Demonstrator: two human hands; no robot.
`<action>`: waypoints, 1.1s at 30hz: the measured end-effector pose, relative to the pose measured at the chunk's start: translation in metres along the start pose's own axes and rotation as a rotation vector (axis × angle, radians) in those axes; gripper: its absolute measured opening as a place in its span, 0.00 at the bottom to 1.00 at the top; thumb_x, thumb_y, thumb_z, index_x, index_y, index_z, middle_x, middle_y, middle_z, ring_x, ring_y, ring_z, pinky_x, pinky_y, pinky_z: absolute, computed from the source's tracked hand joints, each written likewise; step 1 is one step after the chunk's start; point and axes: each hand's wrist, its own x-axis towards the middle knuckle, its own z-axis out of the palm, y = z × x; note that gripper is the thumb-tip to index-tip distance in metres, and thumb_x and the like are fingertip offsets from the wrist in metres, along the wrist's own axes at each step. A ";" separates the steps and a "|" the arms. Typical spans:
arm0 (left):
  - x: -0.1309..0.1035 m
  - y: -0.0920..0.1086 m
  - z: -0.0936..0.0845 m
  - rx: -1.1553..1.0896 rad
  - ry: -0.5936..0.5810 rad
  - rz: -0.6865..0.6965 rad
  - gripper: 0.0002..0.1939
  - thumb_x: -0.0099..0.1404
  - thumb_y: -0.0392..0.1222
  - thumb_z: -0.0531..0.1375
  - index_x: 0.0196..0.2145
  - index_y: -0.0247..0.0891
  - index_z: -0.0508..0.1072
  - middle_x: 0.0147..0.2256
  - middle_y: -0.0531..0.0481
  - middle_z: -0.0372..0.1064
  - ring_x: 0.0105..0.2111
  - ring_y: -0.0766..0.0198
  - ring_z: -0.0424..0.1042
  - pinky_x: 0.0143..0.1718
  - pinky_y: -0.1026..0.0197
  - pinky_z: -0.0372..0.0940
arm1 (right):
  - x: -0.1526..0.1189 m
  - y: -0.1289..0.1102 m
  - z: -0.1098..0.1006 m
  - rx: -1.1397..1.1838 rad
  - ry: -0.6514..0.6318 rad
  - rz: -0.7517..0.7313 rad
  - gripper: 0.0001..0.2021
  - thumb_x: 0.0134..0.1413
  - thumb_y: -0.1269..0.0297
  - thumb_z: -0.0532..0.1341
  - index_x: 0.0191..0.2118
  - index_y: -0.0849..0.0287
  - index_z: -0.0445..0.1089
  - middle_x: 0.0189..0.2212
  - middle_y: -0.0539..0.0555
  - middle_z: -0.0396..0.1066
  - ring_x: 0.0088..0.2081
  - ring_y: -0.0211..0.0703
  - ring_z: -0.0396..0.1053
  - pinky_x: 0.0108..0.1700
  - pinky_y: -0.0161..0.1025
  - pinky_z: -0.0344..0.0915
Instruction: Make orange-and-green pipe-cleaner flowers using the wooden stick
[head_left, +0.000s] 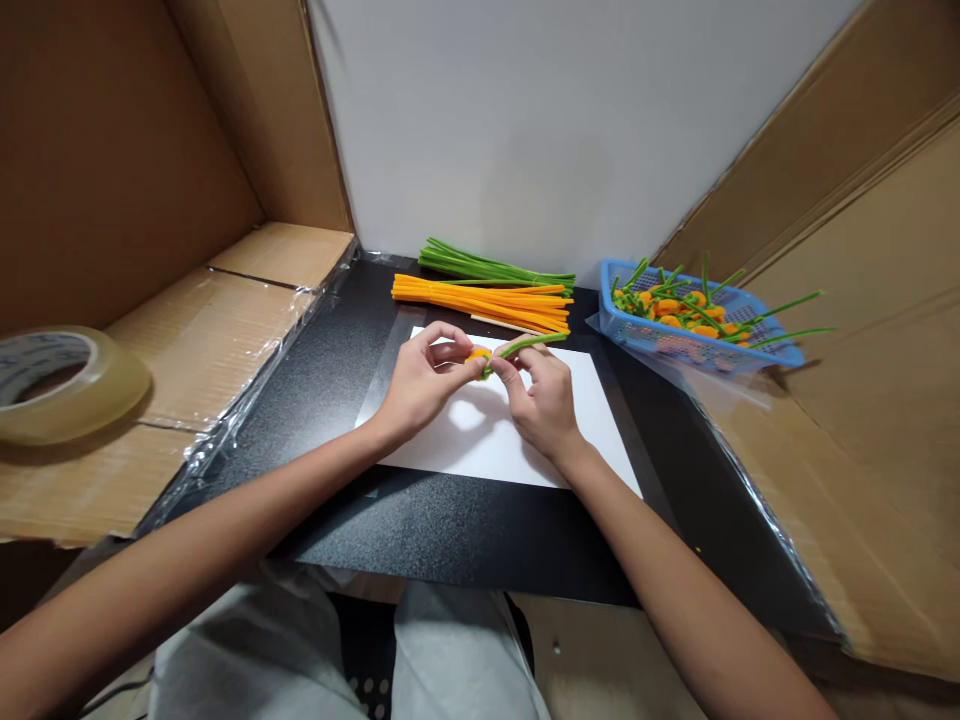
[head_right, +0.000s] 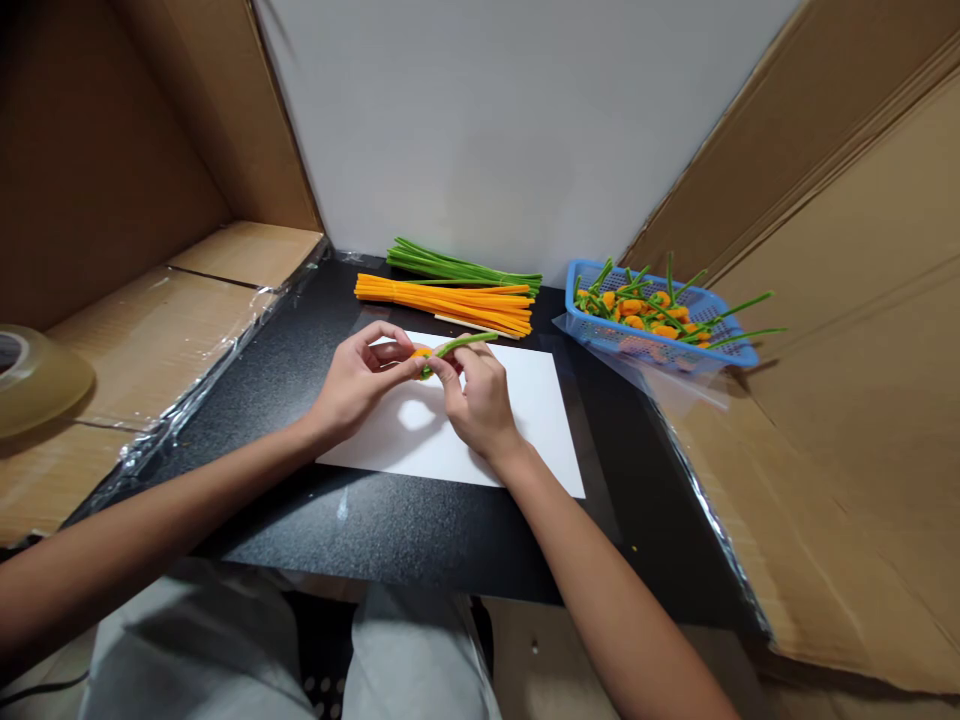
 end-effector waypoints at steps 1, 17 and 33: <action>0.000 0.000 0.000 0.018 -0.006 0.032 0.19 0.50 0.44 0.73 0.33 0.37 0.67 0.33 0.50 0.74 0.36 0.63 0.75 0.39 0.61 0.69 | -0.001 0.000 0.002 -0.001 0.014 0.032 0.10 0.64 0.60 0.58 0.34 0.56 0.72 0.32 0.55 0.74 0.35 0.46 0.70 0.39 0.44 0.69; -0.006 -0.001 0.001 0.345 -0.045 0.222 0.06 0.57 0.38 0.65 0.35 0.37 0.75 0.38 0.47 0.76 0.40 0.61 0.74 0.42 0.60 0.72 | -0.005 -0.006 0.008 -0.039 0.061 0.052 0.11 0.67 0.60 0.55 0.32 0.56 0.67 0.30 0.54 0.71 0.33 0.44 0.68 0.37 0.42 0.66; -0.004 -0.006 -0.001 0.222 0.060 0.139 0.12 0.54 0.41 0.69 0.34 0.35 0.73 0.37 0.46 0.75 0.40 0.61 0.76 0.38 0.62 0.71 | -0.001 -0.006 0.005 0.194 0.029 0.154 0.05 0.59 0.62 0.64 0.34 0.56 0.73 0.33 0.53 0.75 0.36 0.44 0.72 0.34 0.39 0.67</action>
